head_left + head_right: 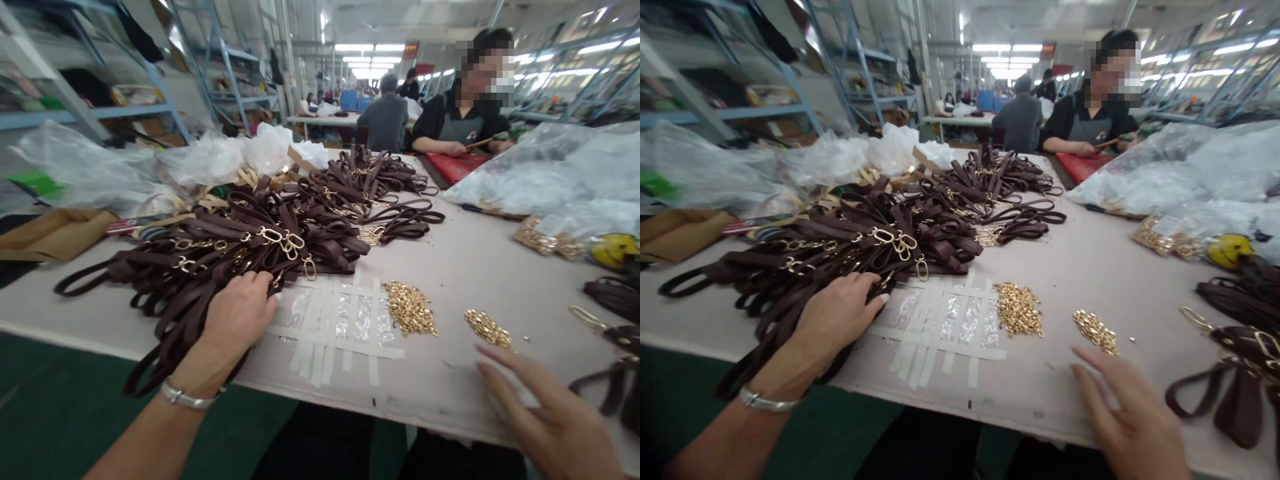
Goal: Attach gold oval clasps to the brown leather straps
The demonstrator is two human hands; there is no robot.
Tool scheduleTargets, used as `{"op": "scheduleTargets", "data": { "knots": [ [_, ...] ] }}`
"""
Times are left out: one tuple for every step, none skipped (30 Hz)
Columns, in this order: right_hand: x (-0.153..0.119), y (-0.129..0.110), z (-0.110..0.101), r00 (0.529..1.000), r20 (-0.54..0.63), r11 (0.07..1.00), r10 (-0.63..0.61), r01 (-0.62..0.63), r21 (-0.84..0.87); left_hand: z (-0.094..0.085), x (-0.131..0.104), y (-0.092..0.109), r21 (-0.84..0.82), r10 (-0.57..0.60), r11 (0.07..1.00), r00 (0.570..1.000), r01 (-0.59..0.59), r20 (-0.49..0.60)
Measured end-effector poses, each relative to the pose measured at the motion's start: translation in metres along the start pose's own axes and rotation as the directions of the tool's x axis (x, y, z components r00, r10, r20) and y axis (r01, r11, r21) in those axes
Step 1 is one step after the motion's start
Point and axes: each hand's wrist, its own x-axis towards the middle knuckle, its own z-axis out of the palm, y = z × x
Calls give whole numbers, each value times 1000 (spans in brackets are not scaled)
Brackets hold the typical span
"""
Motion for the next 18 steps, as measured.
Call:
{"op": "scheduleTargets", "data": {
  "knots": [
    [-1, -7, 9, 995, 57, 997, -77, 78, -4, 1, 0, -1, 10, 0, 1000, 999, 0, 33],
    [-1, -16, 21, 984, 109, 990, -142, 143, 0, 2, 0, -1, 11, -2, 1000, 998, 2, 58],
    [0, -25, 34, 972, 148, 983, -181, 184, -10, 4, -1, -1, 8, -4, 1000, 998, 4, 69],
    [0, -33, 46, 967, 164, 978, -193, 203, -42, 4, -3, 0, 0, -1, 1000, 998, 1, 64],
    [1, -39, 57, 963, 186, 973, -197, 216, -87, 5, -6, 0, -11, 6, 1000, 999, -6, 47],
    [2, -44, 66, 958, 200, 964, -204, 232, -129, 6, -9, 1, -26, 13, 1000, 1000, -12, 21],
    [3, -46, 72, 953, 208, 953, -219, 255, -163, 7, -13, 2, -44, 17, 999, 1000, -17, -9],
    [4, -47, 77, 947, 215, 942, -238, 280, -187, 8, -17, 3, -66, 18, 998, 999, -21, -37],
    [6, -46, 79, 942, 219, 931, -256, 301, -205, 8, -22, 4, -92, 19, 995, 998, -24, -60],
    [7, -44, 81, 938, 223, 923, -266, 314, -221, 9, -26, 5, -121, 20, 992, 997, -30, -80],
    [9, -41, 82, 937, 225, 918, -268, 319, -236, 9, -31, 7, -156, 22, 987, 995, -37, -98],
    [11, -39, 82, 938, 226, 914, -263, 317, -252, 8, -35, 9, -201, 25, 978, 993, -48, -116],
    [13, -38, 82, 939, 231, 912, -253, 311, -266, 7, -39, 12, -261, 27, 963, 991, -61, -133],
    [15, -38, 82, 940, 239, 911, -245, 307, -275, 6, -42, 15, -332, 28, 940, 988, -77, -150],
    [18, -39, 81, 940, 246, 911, -238, 304, -279, 3, -46, 18, -409, 30, 907, 987, -94, -160],
    [21, -41, 81, 939, 253, 911, -231, 300, -282, 1, -48, 21, -487, 35, 866, 986, -111, -163],
    [23, -43, 81, 940, 258, 912, -224, 295, -285, -2, -51, 24, -558, 39, 821, 987, -122, -158],
    [26, -46, 80, 941, 261, 913, -217, 290, -287, -4, -53, 28, -618, 42, 777, 989, -122, -144]
  ]
}}
